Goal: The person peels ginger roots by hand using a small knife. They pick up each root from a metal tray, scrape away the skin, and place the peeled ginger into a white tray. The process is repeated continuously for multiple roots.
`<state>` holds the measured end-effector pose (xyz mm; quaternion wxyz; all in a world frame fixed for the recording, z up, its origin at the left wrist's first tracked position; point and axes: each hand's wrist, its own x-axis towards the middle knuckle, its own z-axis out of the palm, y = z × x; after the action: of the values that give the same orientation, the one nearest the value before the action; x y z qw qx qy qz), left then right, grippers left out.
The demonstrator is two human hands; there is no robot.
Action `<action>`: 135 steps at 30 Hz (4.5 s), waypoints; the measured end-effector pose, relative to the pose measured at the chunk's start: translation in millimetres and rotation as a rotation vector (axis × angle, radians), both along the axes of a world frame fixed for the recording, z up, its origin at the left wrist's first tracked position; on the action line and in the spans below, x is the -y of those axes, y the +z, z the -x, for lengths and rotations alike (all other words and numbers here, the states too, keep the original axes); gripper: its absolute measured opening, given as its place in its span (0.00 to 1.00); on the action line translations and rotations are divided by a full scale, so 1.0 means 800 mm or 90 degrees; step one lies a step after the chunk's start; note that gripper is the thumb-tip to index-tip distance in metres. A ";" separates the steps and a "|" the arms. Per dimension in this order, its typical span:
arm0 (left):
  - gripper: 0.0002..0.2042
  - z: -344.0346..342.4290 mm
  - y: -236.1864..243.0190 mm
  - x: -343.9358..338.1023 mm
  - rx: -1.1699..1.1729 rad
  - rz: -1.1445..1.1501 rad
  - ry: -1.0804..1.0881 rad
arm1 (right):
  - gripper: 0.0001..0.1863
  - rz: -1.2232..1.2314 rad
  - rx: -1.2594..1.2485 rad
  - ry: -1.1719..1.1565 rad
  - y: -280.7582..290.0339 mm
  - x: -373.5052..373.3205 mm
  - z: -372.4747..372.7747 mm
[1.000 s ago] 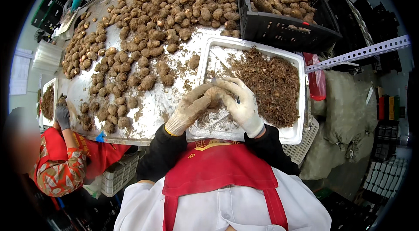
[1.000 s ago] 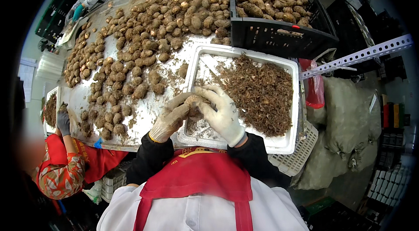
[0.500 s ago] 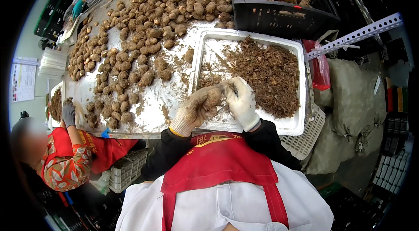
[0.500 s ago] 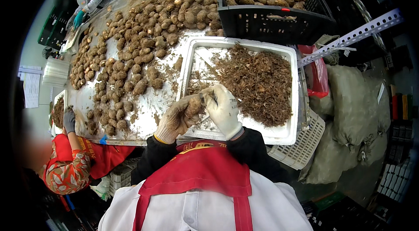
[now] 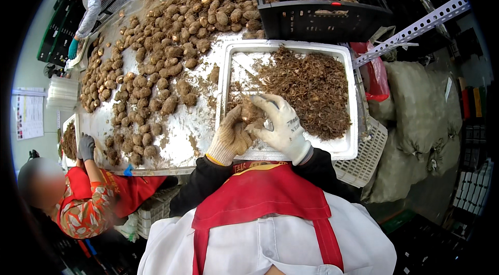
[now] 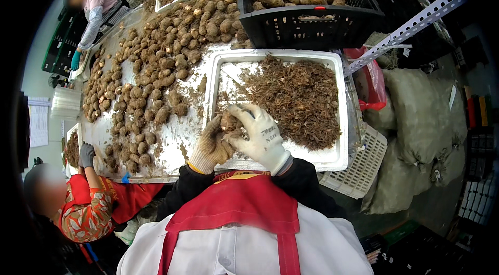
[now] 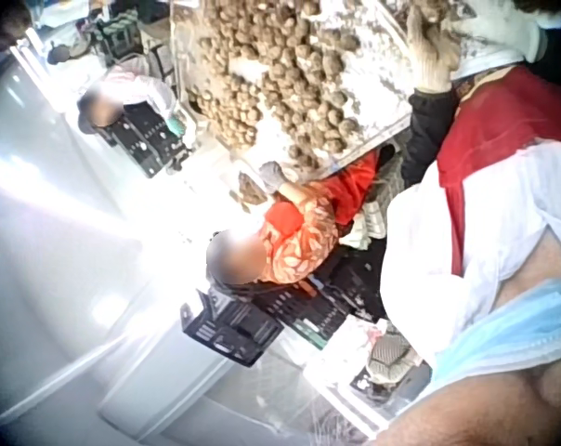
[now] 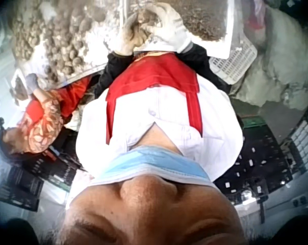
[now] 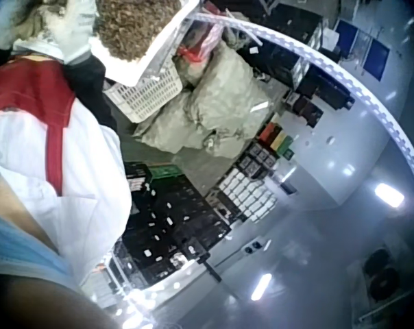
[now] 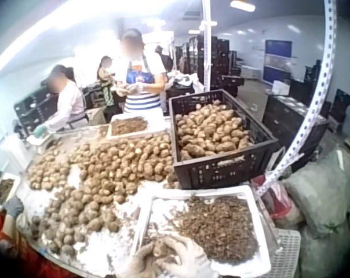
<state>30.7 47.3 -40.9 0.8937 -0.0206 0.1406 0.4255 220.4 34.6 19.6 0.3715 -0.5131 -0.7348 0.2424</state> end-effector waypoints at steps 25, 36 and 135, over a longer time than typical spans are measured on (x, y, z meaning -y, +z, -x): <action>0.28 -0.006 0.032 -0.002 -0.350 -0.207 0.099 | 0.12 0.127 -0.181 0.019 -0.003 -0.016 -0.002; 0.27 -0.041 0.041 0.008 -0.511 -0.196 0.200 | 0.11 0.350 -0.352 -0.035 -0.023 -0.019 -0.001; 0.21 -0.011 0.033 0.002 -0.639 -0.393 -0.065 | 0.11 0.141 -0.079 -0.056 0.004 0.006 -0.014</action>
<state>39.4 45.4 -14.7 0.7020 0.4509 0.4170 0.3606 231.4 29.6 22.9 0.3678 -0.5665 -0.6561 0.3366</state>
